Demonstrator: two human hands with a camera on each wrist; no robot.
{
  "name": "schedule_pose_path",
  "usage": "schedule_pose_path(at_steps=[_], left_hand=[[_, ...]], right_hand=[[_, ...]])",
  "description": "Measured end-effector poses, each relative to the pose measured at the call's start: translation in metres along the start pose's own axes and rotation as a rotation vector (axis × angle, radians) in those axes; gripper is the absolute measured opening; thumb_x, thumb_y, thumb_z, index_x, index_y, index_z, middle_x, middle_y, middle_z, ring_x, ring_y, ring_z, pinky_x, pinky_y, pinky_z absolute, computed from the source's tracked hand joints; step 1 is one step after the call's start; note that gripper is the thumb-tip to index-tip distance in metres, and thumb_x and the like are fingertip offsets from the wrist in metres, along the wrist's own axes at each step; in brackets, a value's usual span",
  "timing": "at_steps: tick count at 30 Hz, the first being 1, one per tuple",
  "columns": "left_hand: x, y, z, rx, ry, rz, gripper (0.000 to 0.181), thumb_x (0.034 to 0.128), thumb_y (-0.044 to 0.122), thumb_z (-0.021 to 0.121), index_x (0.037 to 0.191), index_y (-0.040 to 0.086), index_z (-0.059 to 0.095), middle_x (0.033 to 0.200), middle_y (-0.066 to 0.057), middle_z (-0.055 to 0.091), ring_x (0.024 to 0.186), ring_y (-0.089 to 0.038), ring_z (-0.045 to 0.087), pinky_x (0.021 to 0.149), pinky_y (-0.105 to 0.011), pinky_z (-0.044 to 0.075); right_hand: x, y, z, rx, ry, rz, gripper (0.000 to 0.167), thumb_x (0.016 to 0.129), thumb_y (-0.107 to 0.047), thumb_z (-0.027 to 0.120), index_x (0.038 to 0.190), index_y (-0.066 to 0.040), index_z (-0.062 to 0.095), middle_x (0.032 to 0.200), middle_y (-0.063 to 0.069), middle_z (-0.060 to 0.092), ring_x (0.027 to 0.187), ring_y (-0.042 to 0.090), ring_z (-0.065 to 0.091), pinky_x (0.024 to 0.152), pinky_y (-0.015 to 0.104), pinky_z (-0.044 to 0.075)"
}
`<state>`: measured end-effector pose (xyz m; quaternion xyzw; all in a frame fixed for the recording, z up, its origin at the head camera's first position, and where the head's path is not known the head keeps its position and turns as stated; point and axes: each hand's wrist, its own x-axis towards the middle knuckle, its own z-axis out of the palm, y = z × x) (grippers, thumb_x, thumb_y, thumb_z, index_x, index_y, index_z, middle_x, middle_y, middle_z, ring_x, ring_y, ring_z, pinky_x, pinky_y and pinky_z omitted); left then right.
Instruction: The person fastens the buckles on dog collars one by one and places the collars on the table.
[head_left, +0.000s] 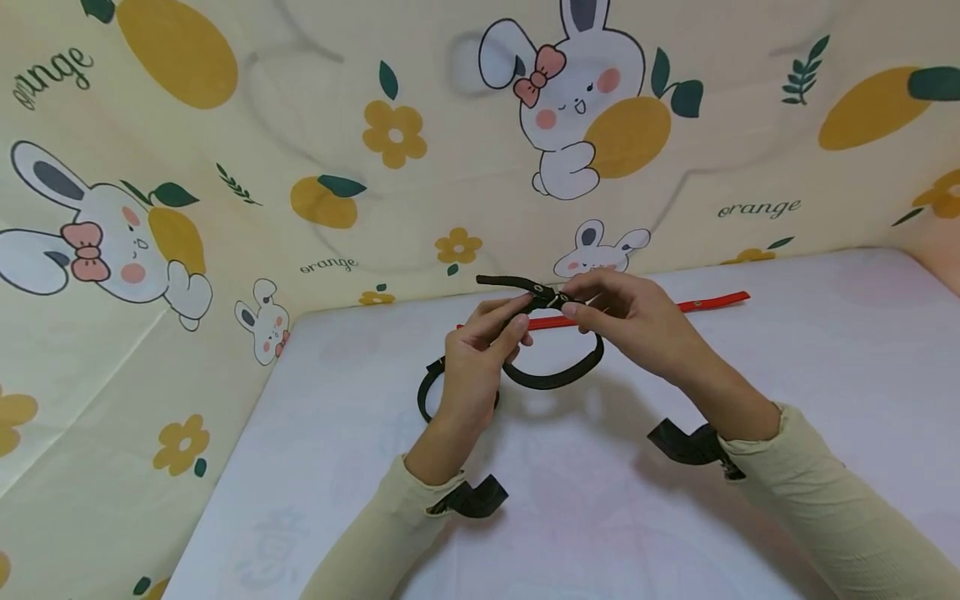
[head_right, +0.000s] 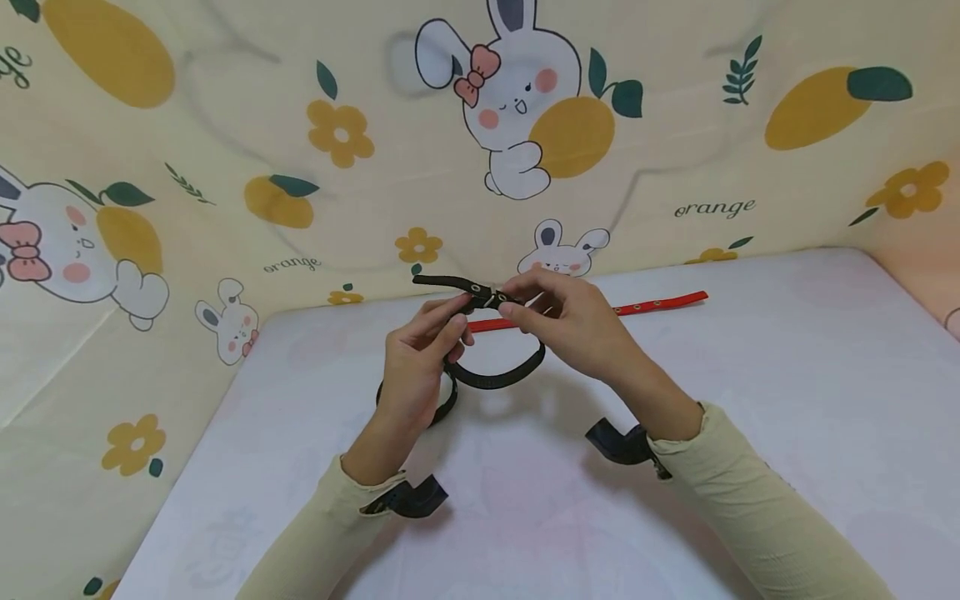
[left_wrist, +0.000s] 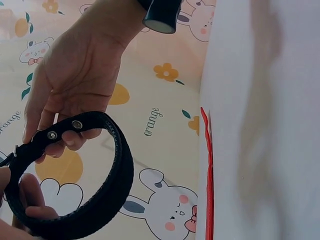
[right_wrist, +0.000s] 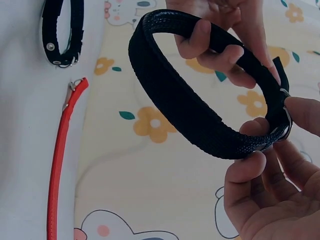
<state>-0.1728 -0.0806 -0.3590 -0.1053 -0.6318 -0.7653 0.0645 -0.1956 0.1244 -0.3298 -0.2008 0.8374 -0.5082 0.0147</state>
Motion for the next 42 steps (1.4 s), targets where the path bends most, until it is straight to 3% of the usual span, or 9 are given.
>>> schedule_pose_path(at_steps=[8,16,23,30,36,42], left_hand=[[0.000,0.000,0.002,0.068,0.017,0.025,0.030,0.0944,0.006,0.065,0.124,0.001,0.068,0.101,0.005,0.059,0.070,-0.010,0.052,0.063,-0.017,0.044],[-0.002,0.002,0.002,0.100,0.025,0.081,0.028,0.0948,0.005,0.065,0.122,-0.001,0.069,0.101,0.005,0.063,0.062,-0.007,0.060,0.058,-0.017,0.040],[-0.003,0.004,0.001,0.100,0.024,0.092,0.027,0.0940,0.003,0.065,0.120,-0.004,0.069,0.105,0.005,0.063,0.061,-0.008,0.058,0.057,-0.017,0.038],[-0.001,0.003,0.000,0.081,0.038,0.122,0.026,0.0930,0.002,0.066,0.117,-0.007,0.069,0.100,0.006,0.065,0.069,-0.011,0.054,0.064,-0.019,0.046],[0.001,0.004,-0.003,0.069,0.103,0.044,0.031,0.0943,0.007,0.066,0.125,0.004,0.065,0.100,-0.002,0.066,0.075,-0.013,0.057,0.070,-0.019,0.049],[0.005,0.007,-0.004,-0.088,0.162,0.011,0.028,0.0927,0.000,0.066,0.121,-0.001,0.064,0.092,-0.001,0.072,0.070,-0.012,0.060,0.069,-0.020,0.051]], right_hand=[[0.000,0.001,-0.001,-0.004,0.006,-0.011,0.028,0.096,-0.036,0.065,0.120,-0.021,0.066,0.108,0.001,0.066,0.092,0.020,0.065,0.080,0.028,0.052],[0.000,0.000,0.001,0.009,0.011,-0.041,0.028,0.097,-0.034,0.066,0.122,-0.020,0.066,0.106,0.002,0.065,0.089,0.019,0.065,0.079,0.024,0.051],[0.000,0.001,0.007,-0.014,0.035,-0.054,0.030,0.095,-0.035,0.068,0.120,-0.020,0.067,0.111,-0.002,0.067,0.092,0.018,0.065,0.078,0.024,0.052],[0.001,0.001,0.003,-0.038,0.026,-0.078,0.032,0.094,-0.031,0.069,0.124,-0.018,0.066,0.107,0.002,0.066,0.091,0.017,0.064,0.076,0.022,0.052],[0.003,0.001,0.000,-0.007,0.011,-0.104,0.035,0.093,-0.024,0.072,0.127,-0.016,0.065,0.109,0.003,0.064,0.096,0.017,0.061,0.078,0.018,0.054],[0.002,0.002,-0.003,0.006,0.046,-0.096,0.032,0.093,-0.025,0.071,0.123,-0.016,0.066,0.107,0.001,0.065,0.096,0.012,0.061,0.085,0.014,0.051]])
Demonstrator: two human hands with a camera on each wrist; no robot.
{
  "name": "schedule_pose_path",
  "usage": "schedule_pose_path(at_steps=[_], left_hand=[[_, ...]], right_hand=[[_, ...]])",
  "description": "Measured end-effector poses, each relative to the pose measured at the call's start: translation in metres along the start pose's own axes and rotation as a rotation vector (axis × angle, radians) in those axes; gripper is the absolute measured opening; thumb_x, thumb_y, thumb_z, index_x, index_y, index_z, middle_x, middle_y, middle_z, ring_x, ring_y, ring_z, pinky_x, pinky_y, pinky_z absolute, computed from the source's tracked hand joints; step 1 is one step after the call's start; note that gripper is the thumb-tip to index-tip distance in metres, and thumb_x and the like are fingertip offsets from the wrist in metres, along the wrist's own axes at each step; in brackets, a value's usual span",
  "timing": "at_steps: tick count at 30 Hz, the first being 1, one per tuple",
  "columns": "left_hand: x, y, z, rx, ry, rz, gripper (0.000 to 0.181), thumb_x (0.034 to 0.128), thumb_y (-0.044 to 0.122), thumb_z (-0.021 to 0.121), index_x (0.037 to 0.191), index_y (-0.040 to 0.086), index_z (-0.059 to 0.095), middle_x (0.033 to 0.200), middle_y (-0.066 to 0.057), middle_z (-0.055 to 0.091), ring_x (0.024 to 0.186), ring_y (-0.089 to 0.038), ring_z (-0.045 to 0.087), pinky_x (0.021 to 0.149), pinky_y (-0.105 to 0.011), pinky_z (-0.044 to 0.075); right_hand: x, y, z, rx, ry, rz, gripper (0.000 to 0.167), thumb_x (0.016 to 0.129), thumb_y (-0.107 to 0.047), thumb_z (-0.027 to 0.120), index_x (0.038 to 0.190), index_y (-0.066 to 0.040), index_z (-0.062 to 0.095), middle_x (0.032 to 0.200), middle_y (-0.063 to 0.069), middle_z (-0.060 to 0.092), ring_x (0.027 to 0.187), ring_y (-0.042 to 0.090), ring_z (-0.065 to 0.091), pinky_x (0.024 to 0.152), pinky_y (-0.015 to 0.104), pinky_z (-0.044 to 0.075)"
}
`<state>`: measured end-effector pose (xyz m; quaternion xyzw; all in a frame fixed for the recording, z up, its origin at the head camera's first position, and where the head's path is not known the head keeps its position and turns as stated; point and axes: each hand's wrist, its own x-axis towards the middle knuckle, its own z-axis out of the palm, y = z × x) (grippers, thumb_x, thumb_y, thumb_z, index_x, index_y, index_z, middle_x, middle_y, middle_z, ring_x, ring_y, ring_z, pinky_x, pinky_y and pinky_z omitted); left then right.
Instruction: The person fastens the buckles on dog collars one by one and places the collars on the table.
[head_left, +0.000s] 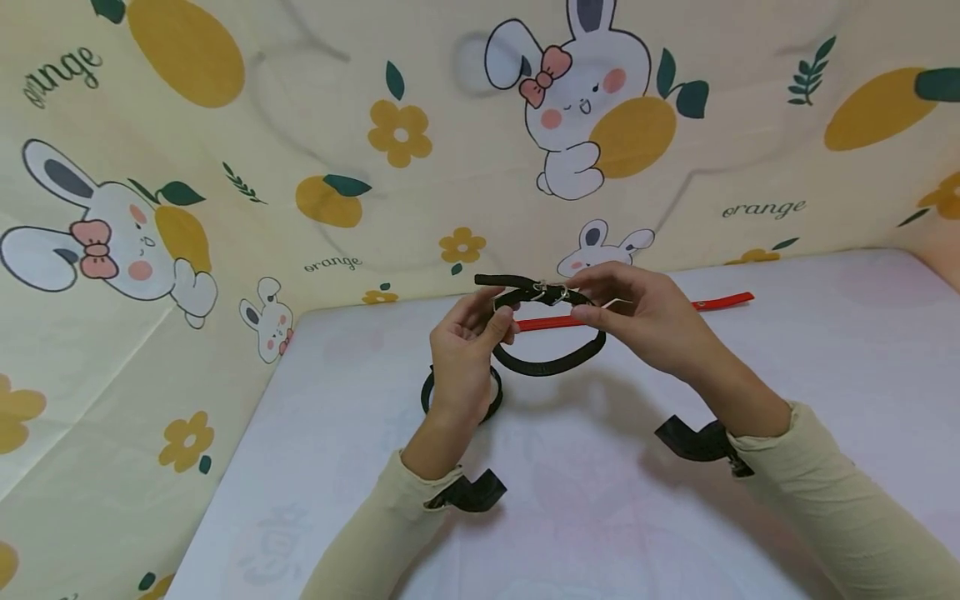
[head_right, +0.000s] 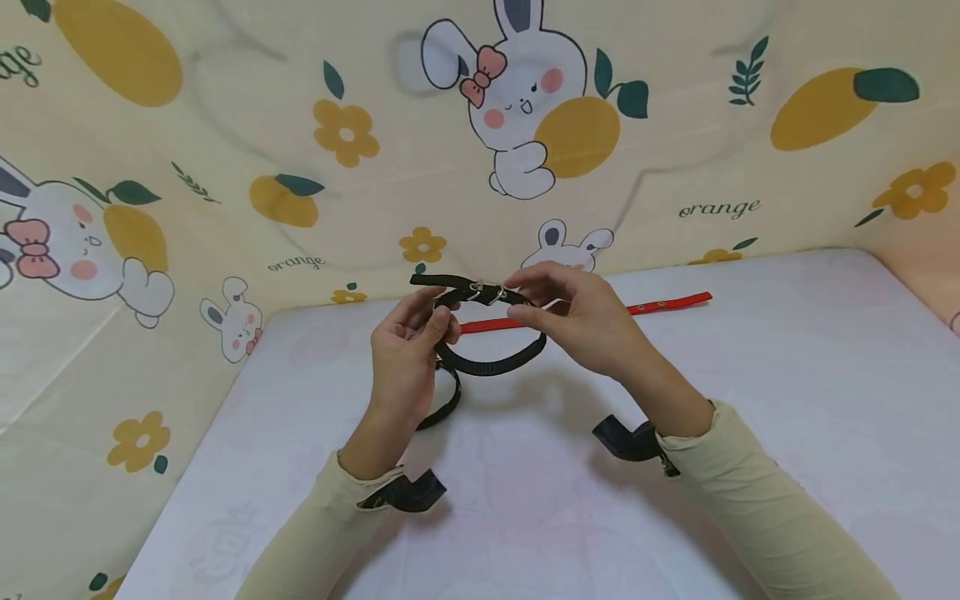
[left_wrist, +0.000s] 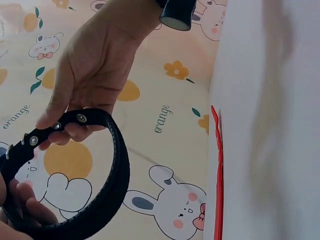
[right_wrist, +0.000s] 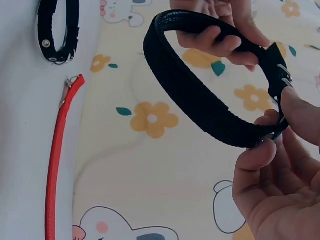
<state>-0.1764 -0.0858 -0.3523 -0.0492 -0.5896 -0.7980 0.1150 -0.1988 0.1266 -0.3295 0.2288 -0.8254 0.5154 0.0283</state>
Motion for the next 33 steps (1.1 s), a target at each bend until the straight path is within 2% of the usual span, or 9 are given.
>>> schedule_pose_path(at_steps=[4,10,13,17,21,24,26,29,33], left_hand=[[0.001,0.001,0.000,-0.020,0.012,-0.047,0.029,0.0916,-0.001,0.067,0.121,-0.001,0.064,0.091,-0.002,0.073,0.069,-0.013,0.060,0.069,-0.020,0.053],[0.003,0.002,0.000,-0.035,-0.015,-0.175,0.031,0.0893,-0.002,0.070,0.120,-0.002,0.066,0.094,-0.002,0.074,0.071,-0.012,0.061,0.067,-0.019,0.053],[0.003,0.003,-0.001,-0.051,-0.007,-0.188,0.031,0.0903,-0.002,0.069,0.121,-0.002,0.066,0.094,-0.001,0.074,0.073,-0.012,0.062,0.070,-0.019,0.053],[0.002,0.001,-0.001,0.016,0.010,-0.152,0.030,0.0892,0.002,0.072,0.119,0.001,0.069,0.097,0.001,0.073,0.077,-0.011,0.062,0.072,-0.019,0.051],[-0.002,-0.001,-0.001,0.173,-0.048,-0.095,0.031,0.0862,0.008,0.077,0.117,0.006,0.073,0.108,-0.002,0.075,0.089,-0.011,0.067,0.081,-0.021,0.056],[-0.004,-0.003,0.000,0.255,-0.127,-0.016,0.031,0.0851,0.008,0.078,0.115,0.005,0.074,0.114,-0.010,0.074,0.096,-0.012,0.069,0.086,-0.023,0.057],[-0.005,-0.004,0.001,0.286,-0.167,0.038,0.030,0.0848,0.006,0.077,0.114,0.002,0.073,0.113,-0.016,0.074,0.094,-0.011,0.070,0.085,-0.024,0.057],[-0.005,-0.005,0.001,0.316,-0.189,0.081,0.030,0.0839,0.003,0.077,0.113,-0.001,0.073,0.111,-0.019,0.074,0.093,-0.010,0.070,0.083,-0.023,0.057],[-0.005,-0.005,0.002,0.331,-0.152,0.051,0.031,0.0826,0.004,0.078,0.113,0.001,0.073,0.110,-0.016,0.074,0.092,-0.009,0.070,0.084,-0.023,0.057]], right_hand=[[-0.001,0.001,0.000,0.016,0.017,0.007,0.032,0.094,-0.024,0.070,0.125,-0.016,0.065,0.105,0.002,0.065,0.096,0.011,0.061,0.087,0.013,0.050],[-0.001,0.003,-0.002,0.027,0.079,0.025,0.032,0.095,-0.022,0.069,0.126,-0.017,0.062,0.111,0.002,0.067,0.097,0.007,0.066,0.083,0.014,0.051],[-0.001,0.002,-0.002,0.024,0.052,0.048,0.033,0.096,-0.025,0.068,0.127,-0.018,0.061,0.116,0.003,0.065,0.101,0.008,0.063,0.085,0.014,0.050],[0.000,0.001,0.000,0.013,0.038,0.038,0.036,0.096,-0.029,0.068,0.129,-0.018,0.060,0.124,-0.001,0.064,0.108,0.006,0.058,0.089,0.013,0.047],[-0.002,-0.001,0.002,0.014,0.063,-0.059,0.033,0.096,-0.024,0.067,0.128,-0.016,0.062,0.128,0.000,0.064,0.112,0.004,0.057,0.093,0.014,0.045],[-0.004,-0.003,0.005,-0.006,0.046,-0.104,0.032,0.097,-0.023,0.066,0.129,-0.018,0.063,0.130,-0.002,0.063,0.119,0.010,0.058,0.099,0.024,0.046],[-0.005,-0.004,0.008,-0.024,0.034,-0.095,0.032,0.097,-0.027,0.066,0.129,-0.023,0.064,0.131,-0.004,0.064,0.128,0.014,0.054,0.104,0.035,0.046],[-0.006,-0.005,0.009,-0.042,0.042,-0.079,0.030,0.096,-0.030,0.068,0.126,-0.026,0.068,0.128,-0.005,0.066,0.134,0.014,0.051,0.104,0.045,0.045],[-0.007,-0.004,0.007,-0.051,0.089,-0.111,0.027,0.092,-0.026,0.072,0.119,-0.026,0.073,0.119,-0.006,0.072,0.127,0.004,0.056,0.101,0.026,0.048]])
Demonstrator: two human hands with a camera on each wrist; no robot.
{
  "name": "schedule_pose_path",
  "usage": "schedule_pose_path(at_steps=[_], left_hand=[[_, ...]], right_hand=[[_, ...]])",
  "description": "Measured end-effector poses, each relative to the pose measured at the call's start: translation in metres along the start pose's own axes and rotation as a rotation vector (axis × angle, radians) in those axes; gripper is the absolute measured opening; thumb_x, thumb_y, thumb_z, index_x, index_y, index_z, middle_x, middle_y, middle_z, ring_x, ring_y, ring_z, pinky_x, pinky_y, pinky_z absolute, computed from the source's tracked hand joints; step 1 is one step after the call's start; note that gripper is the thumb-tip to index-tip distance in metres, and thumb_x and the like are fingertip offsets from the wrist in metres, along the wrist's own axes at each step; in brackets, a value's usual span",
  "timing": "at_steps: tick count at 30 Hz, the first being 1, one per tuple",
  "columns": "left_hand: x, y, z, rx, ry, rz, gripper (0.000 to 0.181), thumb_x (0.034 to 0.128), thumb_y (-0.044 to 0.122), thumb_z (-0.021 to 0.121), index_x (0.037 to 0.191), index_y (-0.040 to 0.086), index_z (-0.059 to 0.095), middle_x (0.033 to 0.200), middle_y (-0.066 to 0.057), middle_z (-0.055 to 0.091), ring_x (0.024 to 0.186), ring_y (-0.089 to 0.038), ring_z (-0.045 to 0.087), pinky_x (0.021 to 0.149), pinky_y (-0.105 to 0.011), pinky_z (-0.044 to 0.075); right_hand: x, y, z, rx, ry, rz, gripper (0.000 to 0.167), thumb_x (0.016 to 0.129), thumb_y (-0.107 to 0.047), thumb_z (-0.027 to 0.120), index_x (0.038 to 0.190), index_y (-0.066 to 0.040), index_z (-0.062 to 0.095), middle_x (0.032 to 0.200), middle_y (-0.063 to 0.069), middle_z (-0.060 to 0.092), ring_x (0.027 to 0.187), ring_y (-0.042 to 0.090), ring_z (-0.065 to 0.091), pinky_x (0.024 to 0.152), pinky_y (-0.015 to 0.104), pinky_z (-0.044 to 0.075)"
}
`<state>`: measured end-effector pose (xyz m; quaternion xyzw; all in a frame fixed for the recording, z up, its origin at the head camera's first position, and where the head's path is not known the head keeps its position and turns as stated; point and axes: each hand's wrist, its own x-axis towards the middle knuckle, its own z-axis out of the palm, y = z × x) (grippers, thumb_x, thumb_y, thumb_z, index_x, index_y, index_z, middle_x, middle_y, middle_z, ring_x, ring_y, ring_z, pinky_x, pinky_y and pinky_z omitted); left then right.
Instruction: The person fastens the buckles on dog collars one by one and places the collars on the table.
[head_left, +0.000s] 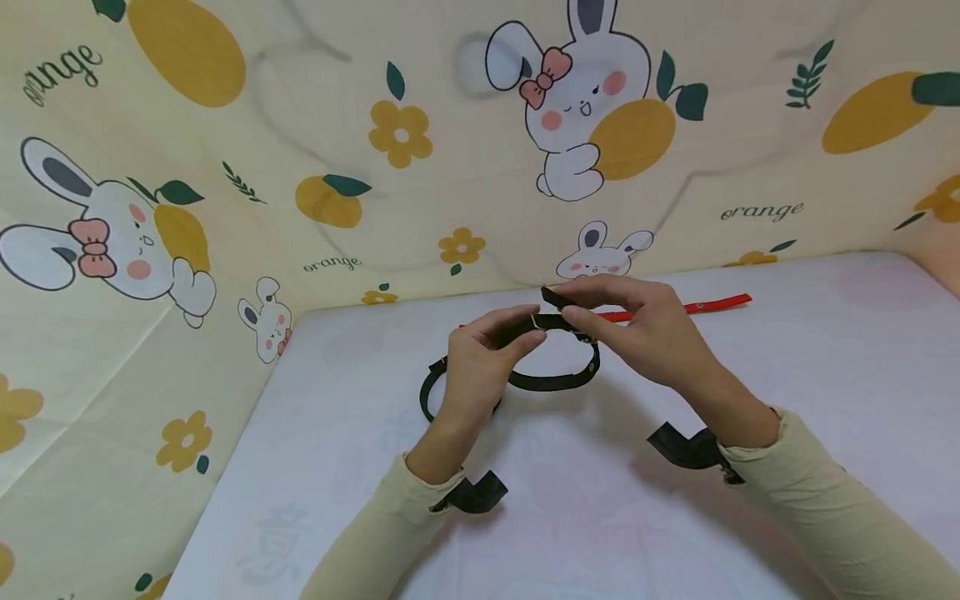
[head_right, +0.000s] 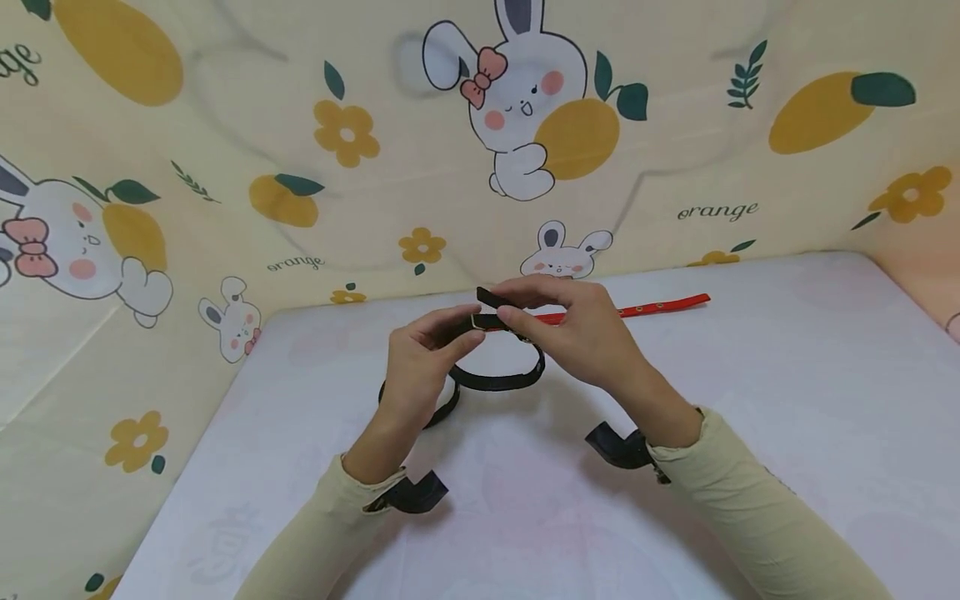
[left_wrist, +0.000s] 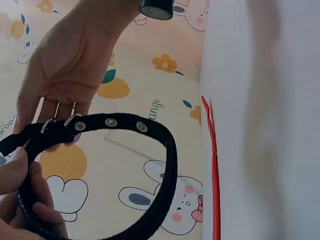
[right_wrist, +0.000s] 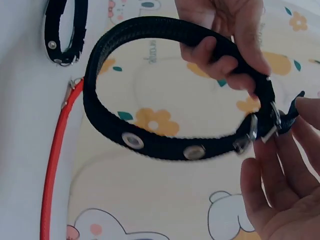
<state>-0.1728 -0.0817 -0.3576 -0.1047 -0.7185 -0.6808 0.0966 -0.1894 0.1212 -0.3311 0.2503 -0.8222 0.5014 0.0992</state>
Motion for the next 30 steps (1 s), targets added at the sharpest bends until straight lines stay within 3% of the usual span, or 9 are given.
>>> schedule_pose_path(at_steps=[3,6,11,17,26,28,30], left_hand=[[0.0000,0.0017,-0.0001,-0.023,0.040,-0.042,0.032,0.0820,0.004,0.079,0.113,0.003,0.074,0.111,-0.013,0.075,0.093,-0.011,0.070,0.085,-0.024,0.057],[-0.0008,0.0032,-0.0005,-0.036,0.074,-0.066,0.032,0.0813,0.004,0.079,0.113,0.004,0.074,0.111,-0.012,0.075,0.094,-0.012,0.070,0.085,-0.024,0.057],[-0.0019,0.0032,-0.0011,-0.044,0.089,-0.062,0.032,0.0797,0.001,0.080,0.111,0.003,0.074,0.109,-0.013,0.075,0.092,-0.012,0.070,0.083,-0.023,0.057],[-0.0021,0.0016,0.0000,-0.047,0.058,-0.026,0.029,0.0797,0.000,0.080,0.108,0.000,0.075,0.107,-0.017,0.075,0.090,-0.010,0.071,0.082,-0.022,0.057],[-0.0012,-0.0007,0.0020,-0.060,-0.003,0.102,0.029,0.0812,-0.003,0.077,0.110,-0.005,0.073,0.108,-0.024,0.072,0.092,-0.007,0.071,0.083,-0.022,0.057],[-0.0017,-0.0002,0.0015,-0.050,-0.008,0.097,0.029,0.0819,-0.002,0.077,0.110,-0.004,0.074,0.109,-0.023,0.072,0.092,-0.008,0.071,0.084,-0.023,0.057],[-0.0023,0.0005,0.0009,-0.041,-0.009,0.089,0.028,0.0827,-0.001,0.077,0.111,-0.003,0.073,0.109,-0.022,0.073,0.093,-0.009,0.070,0.084,-0.023,0.057]], right_hand=[[-0.0002,-0.0006,-0.0020,-0.002,0.029,-0.027,0.026,0.091,-0.020,0.074,0.117,-0.024,0.074,0.115,-0.005,0.073,0.109,-0.002,0.064,0.090,0.014,0.051],[-0.0001,-0.0028,-0.0025,0.010,0.031,-0.025,0.023,0.090,-0.017,0.074,0.112,-0.021,0.076,0.110,-0.002,0.073,0.095,-0.002,0.068,0.081,0.013,0.054],[-0.0001,-0.0059,0.0001,0.019,0.033,-0.011,0.017,0.087,-0.012,0.075,0.103,-0.020,0.078,0.102,-0.001,0.074,0.091,0.000,0.070,0.074,0.017,0.057],[-0.0012,-0.0041,0.0025,-0.045,0.047,0.001,0.024,0.084,-0.007,0.074,0.097,-0.027,0.079,0.093,-0.008,0.076,0.085,0.001,0.069,0.079,0.014,0.052],[-0.0033,-0.0018,0.0032,-0.102,0.046,-0.085,0.021,0.086,-0.013,0.077,0.102,-0.026,0.078,0.095,-0.010,0.073,0.082,-0.003,0.065,0.079,0.014,0.049],[-0.0025,-0.0006,0.0047,-0.108,0.047,-0.097,0.023,0.086,-0.013,0.077,0.103,-0.027,0.077,0.096,-0.012,0.073,0.084,-0.003,0.066,0.082,0.013,0.049],[-0.0018,-0.0002,0.0059,-0.118,0.047,-0.113,0.024,0.085,-0.013,0.078,0.104,-0.027,0.077,0.097,-0.012,0.074,0.090,0.000,0.067,0.095,0.014,0.046]])
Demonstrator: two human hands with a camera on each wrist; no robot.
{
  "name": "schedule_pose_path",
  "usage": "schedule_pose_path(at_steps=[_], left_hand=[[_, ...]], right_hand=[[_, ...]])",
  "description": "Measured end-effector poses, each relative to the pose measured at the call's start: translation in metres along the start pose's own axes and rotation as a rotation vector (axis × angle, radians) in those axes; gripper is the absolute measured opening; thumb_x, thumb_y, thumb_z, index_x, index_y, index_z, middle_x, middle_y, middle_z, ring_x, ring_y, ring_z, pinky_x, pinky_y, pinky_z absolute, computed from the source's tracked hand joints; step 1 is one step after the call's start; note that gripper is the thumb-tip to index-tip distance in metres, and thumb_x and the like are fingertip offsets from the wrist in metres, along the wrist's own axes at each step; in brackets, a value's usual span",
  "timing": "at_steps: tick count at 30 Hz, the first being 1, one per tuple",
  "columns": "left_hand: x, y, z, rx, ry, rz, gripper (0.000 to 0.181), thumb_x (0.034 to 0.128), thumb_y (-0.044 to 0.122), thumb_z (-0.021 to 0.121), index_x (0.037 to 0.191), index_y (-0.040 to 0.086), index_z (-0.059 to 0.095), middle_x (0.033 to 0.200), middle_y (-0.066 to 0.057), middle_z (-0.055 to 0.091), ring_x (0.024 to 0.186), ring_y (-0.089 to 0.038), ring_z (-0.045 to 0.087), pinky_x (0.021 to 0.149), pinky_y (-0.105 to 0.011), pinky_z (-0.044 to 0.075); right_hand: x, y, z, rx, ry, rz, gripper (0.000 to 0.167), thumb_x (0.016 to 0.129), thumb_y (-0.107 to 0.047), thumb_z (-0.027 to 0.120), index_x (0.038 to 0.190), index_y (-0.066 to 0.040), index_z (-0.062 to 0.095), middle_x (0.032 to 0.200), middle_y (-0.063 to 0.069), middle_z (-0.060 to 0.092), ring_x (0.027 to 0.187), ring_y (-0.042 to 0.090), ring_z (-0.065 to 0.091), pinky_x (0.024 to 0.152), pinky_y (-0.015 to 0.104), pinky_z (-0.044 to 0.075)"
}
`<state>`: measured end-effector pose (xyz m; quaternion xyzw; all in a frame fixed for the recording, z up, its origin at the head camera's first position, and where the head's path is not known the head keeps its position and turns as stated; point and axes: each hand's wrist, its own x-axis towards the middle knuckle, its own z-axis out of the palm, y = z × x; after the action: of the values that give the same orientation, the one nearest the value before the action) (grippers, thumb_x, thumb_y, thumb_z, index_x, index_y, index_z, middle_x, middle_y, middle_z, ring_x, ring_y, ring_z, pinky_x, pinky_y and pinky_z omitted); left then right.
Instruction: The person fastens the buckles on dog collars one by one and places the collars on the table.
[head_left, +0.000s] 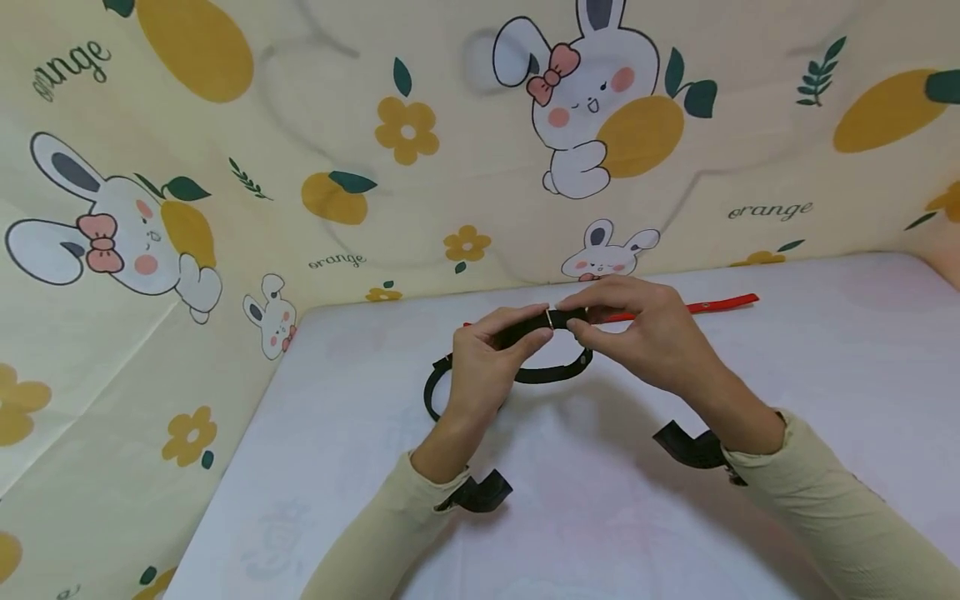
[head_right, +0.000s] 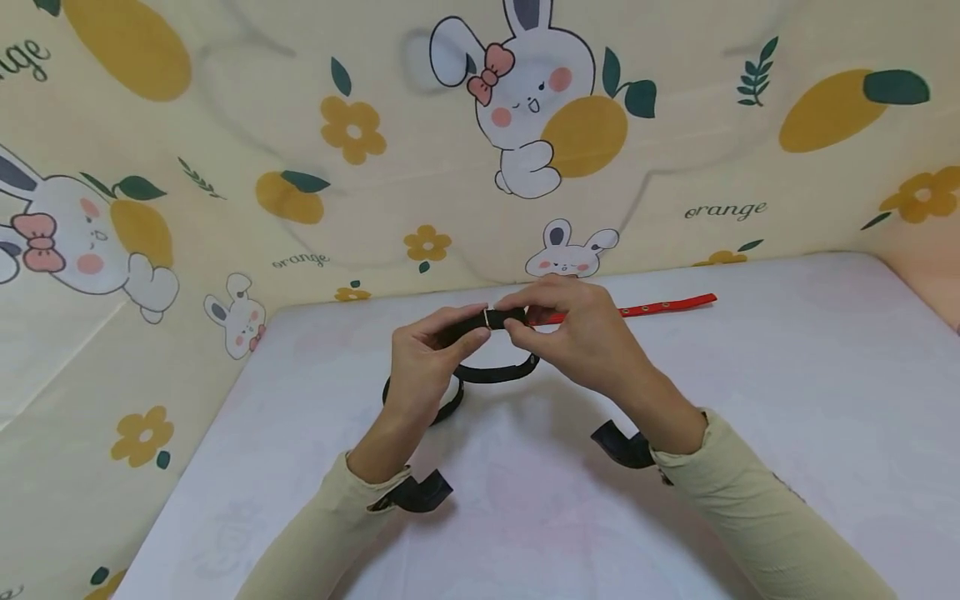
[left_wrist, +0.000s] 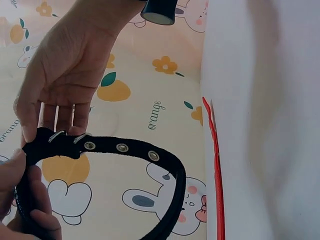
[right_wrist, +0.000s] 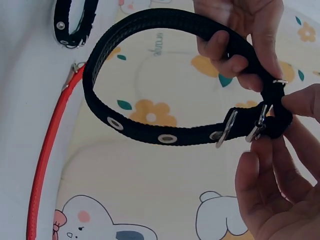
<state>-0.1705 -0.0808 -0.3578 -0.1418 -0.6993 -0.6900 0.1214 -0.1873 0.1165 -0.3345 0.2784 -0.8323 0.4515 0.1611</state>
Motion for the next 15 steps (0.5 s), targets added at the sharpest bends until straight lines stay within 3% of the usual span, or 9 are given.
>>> schedule_pose_path(at_steps=[2,5,9,11,15], left_hand=[[-0.0004,0.0011,-0.0007,0.018,0.003,-0.017,0.028,0.0839,0.002,0.077,0.112,-0.001,0.073,0.110,-0.020,0.073,0.093,-0.010,0.070,0.084,-0.023,0.057],[-0.0004,0.0033,-0.0015,0.036,0.017,-0.047,0.029,0.0861,0.007,0.076,0.114,0.002,0.072,0.112,-0.016,0.073,0.096,-0.012,0.069,0.085,-0.023,0.057],[0.0006,0.0054,-0.0029,0.007,0.045,-0.061,0.028,0.0891,0.008,0.073,0.117,0.002,0.071,0.114,-0.016,0.072,0.097,-0.014,0.068,0.088,-0.023,0.056],[0.0009,0.0060,-0.0038,-0.022,0.062,-0.062,0.027,0.0901,0.007,0.072,0.117,0.001,0.070,0.113,-0.016,0.071,0.096,-0.014,0.067,0.088,-0.023,0.056],[0.0024,0.0061,-0.0053,-0.086,0.078,-0.066,0.028,0.0906,0.005,0.071,0.117,-0.002,0.069,0.111,-0.014,0.071,0.094,-0.013,0.066,0.088,-0.022,0.055]], right_hand=[[0.0001,-0.0003,0.0002,-0.012,-0.007,-0.011,0.025,0.086,-0.016,0.078,0.108,-0.028,0.077,0.098,-0.010,0.074,0.099,0.005,0.068,0.097,0.019,0.046],[0.0007,-0.0013,-0.0018,-0.039,-0.065,-0.007,0.033,0.087,-0.024,0.078,0.119,-0.029,0.072,0.107,-0.006,0.072,0.107,0.015,0.065,0.101,0.035,0.046],[0.0025,-0.0008,-0.0054,-0.064,-0.181,0.056,0.045,0.089,-0.034,0.075,0.132,-0.030,0.062,0.115,-0.004,0.069,0.106,0.016,0.063,0.091,0.045,0.048],[0.0033,0.0002,-0.0060,-0.066,-0.215,0.093,0.044,0.091,-0.037,0.073,0.132,-0.027,0.062,0.113,-0.003,0.069,0.105,0.015,0.064,0.087,0.041,0.050],[0.0051,0.0015,-0.0061,-0.042,-0.210,0.126,0.037,0.093,-0.036,0.070,0.126,-0.018,0.067,0.108,0.000,0.071,0.099,0.015,0.066,0.085,0.029,0.052]])
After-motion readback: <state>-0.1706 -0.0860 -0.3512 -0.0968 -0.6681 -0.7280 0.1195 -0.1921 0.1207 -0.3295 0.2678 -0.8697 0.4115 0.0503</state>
